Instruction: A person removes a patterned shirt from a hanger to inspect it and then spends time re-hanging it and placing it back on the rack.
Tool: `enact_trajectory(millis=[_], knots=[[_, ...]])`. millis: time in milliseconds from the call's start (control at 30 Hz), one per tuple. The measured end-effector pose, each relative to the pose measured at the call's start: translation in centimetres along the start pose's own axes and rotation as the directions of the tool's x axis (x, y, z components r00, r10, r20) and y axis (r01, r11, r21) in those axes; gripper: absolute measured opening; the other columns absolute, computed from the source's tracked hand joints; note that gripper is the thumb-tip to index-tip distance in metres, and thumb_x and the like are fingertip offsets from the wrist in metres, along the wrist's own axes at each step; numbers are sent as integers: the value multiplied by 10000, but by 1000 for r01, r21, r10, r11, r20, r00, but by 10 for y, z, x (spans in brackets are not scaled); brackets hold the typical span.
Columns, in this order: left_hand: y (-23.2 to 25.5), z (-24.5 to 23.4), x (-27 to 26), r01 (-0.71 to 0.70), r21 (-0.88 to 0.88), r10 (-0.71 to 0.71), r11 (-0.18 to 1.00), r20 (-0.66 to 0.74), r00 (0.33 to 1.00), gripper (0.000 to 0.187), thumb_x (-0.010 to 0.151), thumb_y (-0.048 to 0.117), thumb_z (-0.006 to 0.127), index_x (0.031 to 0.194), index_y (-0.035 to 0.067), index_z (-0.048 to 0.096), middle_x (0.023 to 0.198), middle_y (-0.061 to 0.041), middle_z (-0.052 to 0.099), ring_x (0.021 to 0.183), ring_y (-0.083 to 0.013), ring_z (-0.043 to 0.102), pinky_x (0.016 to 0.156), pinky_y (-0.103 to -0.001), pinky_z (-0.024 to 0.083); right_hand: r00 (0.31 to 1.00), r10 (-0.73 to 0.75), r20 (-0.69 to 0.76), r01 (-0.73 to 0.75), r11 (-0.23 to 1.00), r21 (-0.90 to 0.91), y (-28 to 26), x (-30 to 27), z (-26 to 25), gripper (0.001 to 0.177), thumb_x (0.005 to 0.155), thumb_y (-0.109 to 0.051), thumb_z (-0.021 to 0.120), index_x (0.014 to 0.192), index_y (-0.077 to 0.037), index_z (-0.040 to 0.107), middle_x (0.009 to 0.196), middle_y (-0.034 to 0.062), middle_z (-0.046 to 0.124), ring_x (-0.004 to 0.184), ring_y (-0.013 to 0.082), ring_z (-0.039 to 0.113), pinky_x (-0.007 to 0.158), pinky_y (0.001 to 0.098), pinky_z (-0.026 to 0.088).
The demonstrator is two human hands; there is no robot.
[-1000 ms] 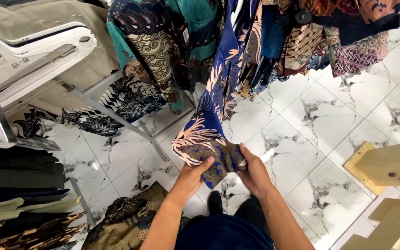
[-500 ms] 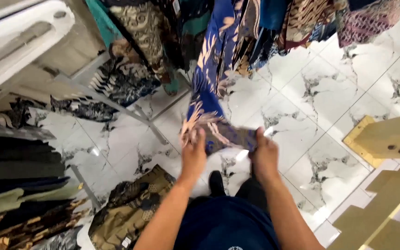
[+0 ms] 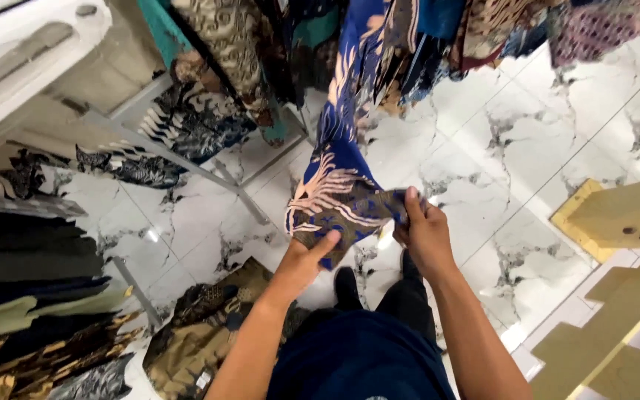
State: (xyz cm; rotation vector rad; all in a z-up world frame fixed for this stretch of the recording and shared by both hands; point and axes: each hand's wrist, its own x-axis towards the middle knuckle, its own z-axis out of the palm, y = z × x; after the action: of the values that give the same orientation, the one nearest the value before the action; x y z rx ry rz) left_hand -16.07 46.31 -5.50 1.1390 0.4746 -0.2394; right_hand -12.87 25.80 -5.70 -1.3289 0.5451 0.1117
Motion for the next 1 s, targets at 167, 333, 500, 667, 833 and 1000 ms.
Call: enact_trajectory(millis=[167,333,500,667,833,1000], knots=[[32,20,-39,-18,-210,10,977,-40,999,195,945,161,759,943,25,620,729,-73,572,588,-177,557,468,-289,403,987,52,150,-24,983,-185,4,-20,-1,442,1063,-372,620,757,-54,604,563,75,528,456,159,526,467,292,412],[-3,11,-40,117,-14,-117,993,-11,993,511,1008,455,625,686,58,617,505,-125,575,435,-171,534,459,-264,345,1000,12,-15,-15,979,-203,0,-29,0,555,1116,-477,493,742,-73,559,598,59,492,468,190,566,490,312,424],[32,24,-56,28,106,-26,994,-13,1000,529,1094,420,429,758,40,580,598,-41,434,481,-126,404,486,-270,337,992,-31,123,100,791,-603,24,-18,-4,545,1080,-454,406,807,-42,636,706,200,597,720,349,566,758,429,408],[33,-1,-45,-77,215,102,974,-109,989,658,1089,560,376,681,103,618,499,-18,491,418,-112,453,453,-264,350,994,-100,-35,73,883,-464,22,-32,15,613,1079,-523,521,637,-107,602,538,82,545,575,220,557,657,331,449],[84,2,-65,285,449,-177,847,-268,947,783,991,677,353,1491,92,498,1187,-208,635,910,-279,692,806,-418,529,997,48,-66,-78,809,-583,36,-20,17,574,1036,-618,499,967,-87,707,829,114,623,806,249,618,812,413,463],[90,-9,-52,-24,601,-24,799,72,997,705,1024,670,332,762,82,618,535,-15,443,471,-142,449,494,-275,387,975,-125,185,209,806,-554,22,-9,17,625,1080,-489,523,599,-94,586,505,70,536,553,217,543,611,354,453]])
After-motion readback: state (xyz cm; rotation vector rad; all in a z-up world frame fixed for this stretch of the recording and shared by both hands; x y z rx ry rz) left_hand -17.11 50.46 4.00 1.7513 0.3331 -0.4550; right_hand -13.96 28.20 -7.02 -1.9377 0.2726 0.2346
